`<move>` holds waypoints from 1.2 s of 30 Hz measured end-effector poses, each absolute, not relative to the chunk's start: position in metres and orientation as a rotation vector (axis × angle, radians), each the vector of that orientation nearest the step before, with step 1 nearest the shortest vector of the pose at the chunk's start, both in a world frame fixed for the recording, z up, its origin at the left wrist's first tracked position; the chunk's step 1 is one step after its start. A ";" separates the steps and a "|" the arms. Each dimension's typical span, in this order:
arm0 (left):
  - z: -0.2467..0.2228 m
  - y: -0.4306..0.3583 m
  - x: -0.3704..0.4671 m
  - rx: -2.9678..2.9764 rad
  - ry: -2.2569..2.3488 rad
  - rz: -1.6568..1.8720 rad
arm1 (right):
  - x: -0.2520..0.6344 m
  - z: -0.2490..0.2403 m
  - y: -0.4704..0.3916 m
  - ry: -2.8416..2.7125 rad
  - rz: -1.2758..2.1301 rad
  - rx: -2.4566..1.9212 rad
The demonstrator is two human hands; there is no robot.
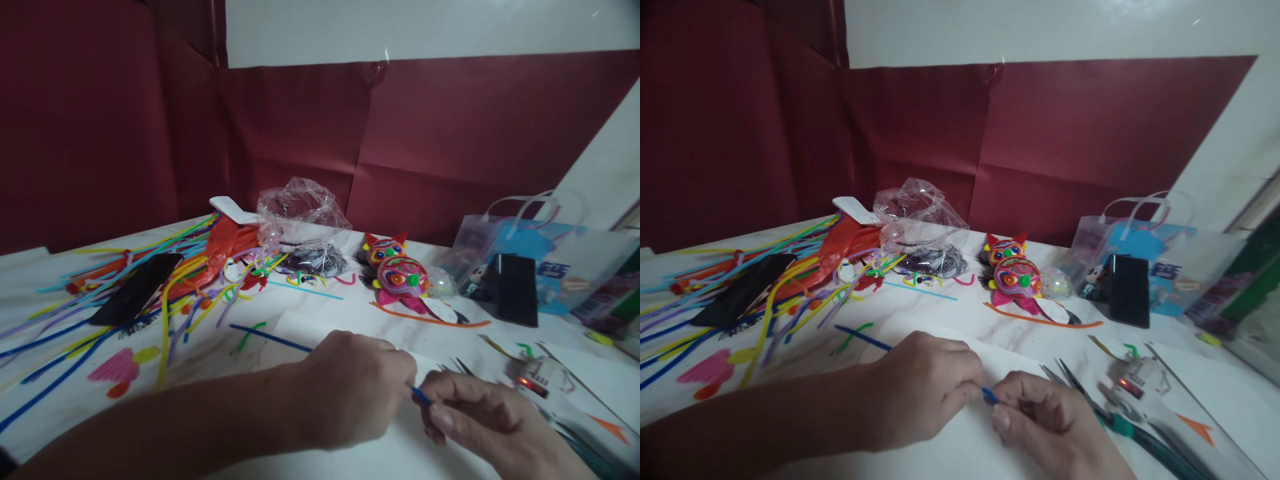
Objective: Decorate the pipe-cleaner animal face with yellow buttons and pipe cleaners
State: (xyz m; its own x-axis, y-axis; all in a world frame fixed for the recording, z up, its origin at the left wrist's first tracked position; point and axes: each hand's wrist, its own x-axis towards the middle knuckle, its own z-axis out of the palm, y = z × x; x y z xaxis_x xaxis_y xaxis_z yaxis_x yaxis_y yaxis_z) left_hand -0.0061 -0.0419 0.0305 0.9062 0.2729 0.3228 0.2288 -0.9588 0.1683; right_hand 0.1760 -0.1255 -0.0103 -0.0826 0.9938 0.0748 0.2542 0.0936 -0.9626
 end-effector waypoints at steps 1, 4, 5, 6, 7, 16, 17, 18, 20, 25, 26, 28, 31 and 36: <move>0.030 -0.041 -0.006 2.933 0.414 0.498 | 0.179 -0.011 -0.124 -1.504 1.063 -1.297; 0.029 -0.040 -0.005 2.938 0.417 0.473 | 0.184 -0.012 -0.123 -1.541 0.939 -1.348; 0.028 -0.040 -0.005 2.948 0.408 0.478 | 0.183 -0.013 -0.123 -1.583 0.890 -1.370; 0.027 -0.040 -0.005 2.962 0.402 0.475 | 0.182 -0.015 -0.123 -1.633 0.844 -1.390; 0.026 -0.040 -0.005 2.977 0.397 0.469 | 0.180 -0.016 -0.124 -1.673 0.792 -1.407; 0.023 -0.046 -0.002 3.129 0.377 0.367 | 0.173 -0.032 -0.126 -1.584 0.221 -1.616; 0.022 -0.046 -0.002 3.133 0.365 0.341 | 0.172 -0.033 -0.126 -1.601 0.195 -1.620; 0.021 -0.047 -0.002 3.133 0.354 0.315 | 0.171 -0.033 -0.126 -1.617 0.171 -1.623; 0.020 -0.047 -0.001 3.122 0.350 0.284 | 0.168 -0.033 -0.125 -1.651 0.142 -1.625; 0.019 -0.047 0.000 2.907 0.468 0.384 | 0.166 -0.026 -0.126 -1.907 0.290 -1.498; 0.019 -0.047 0.001 2.792 0.522 0.434 | 0.166 -0.024 -0.126 -1.922 0.315 -1.463; 0.018 -0.046 0.002 2.509 0.607 0.547 | 0.167 -0.021 -0.129 -1.863 0.326 -1.419; 0.015 -0.046 0.005 2.078 0.615 0.625 | 0.166 -0.015 -0.132 -1.715 0.286 -1.384; 0.016 -0.049 0.010 1.428 0.591 0.462 | 0.159 -0.009 -0.132 -1.652 0.205 -1.256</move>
State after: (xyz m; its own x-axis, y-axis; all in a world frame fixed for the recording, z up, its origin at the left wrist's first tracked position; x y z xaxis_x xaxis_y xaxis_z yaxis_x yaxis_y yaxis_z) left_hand 0.0098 -0.0486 0.0161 0.7745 0.6243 -0.1018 0.0518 0.0979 0.9938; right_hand 0.1588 -0.1323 -0.0086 0.0494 0.7975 0.6012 0.6264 0.4441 -0.6406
